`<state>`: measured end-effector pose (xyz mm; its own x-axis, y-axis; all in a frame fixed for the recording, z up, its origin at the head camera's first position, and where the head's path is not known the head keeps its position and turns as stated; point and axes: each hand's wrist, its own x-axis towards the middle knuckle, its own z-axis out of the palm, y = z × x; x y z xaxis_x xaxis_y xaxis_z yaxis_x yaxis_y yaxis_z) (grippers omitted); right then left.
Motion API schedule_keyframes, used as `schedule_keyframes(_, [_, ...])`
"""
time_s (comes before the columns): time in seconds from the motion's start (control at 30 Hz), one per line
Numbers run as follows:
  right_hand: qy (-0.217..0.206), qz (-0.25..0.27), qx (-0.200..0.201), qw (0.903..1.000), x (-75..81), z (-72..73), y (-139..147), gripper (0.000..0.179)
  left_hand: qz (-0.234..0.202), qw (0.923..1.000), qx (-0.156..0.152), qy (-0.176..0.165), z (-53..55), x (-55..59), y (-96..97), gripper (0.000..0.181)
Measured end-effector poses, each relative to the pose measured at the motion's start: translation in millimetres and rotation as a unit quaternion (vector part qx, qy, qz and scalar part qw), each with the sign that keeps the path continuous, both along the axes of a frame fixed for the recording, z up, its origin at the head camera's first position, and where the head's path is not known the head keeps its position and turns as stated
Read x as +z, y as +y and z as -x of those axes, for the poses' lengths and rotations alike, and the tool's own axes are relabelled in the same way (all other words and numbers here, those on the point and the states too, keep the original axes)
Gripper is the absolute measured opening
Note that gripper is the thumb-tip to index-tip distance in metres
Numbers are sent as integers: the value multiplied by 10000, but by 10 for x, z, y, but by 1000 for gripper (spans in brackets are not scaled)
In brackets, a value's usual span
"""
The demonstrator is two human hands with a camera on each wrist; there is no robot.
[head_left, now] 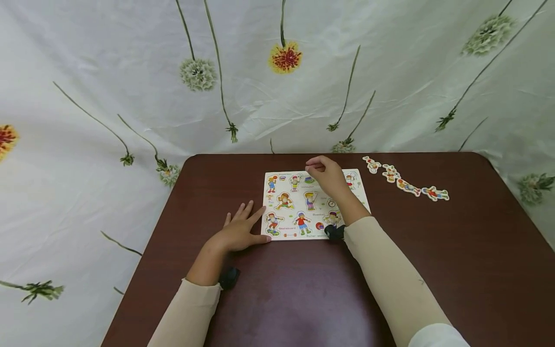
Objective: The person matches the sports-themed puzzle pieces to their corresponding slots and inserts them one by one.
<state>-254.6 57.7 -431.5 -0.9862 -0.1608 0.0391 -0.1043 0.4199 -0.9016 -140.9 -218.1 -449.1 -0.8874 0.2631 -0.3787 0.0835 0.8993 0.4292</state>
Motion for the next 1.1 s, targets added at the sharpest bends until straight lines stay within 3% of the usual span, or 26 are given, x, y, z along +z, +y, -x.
schedule_keyframes(0.33, [159,423,-454,9979,24,-100,325,31,-10,10000,28,6,1,7,-12,93])
schedule_keyframes(0.77, [376,222,-1268,9910,-117,-235,1009,33,30,10000,22,15,-9,5,-9,93])
schedule_keyframes(1.1, [203,-666,-1614,9844,-124,-354,1594,36,-57,10000,26,29,-25,37,19,92])
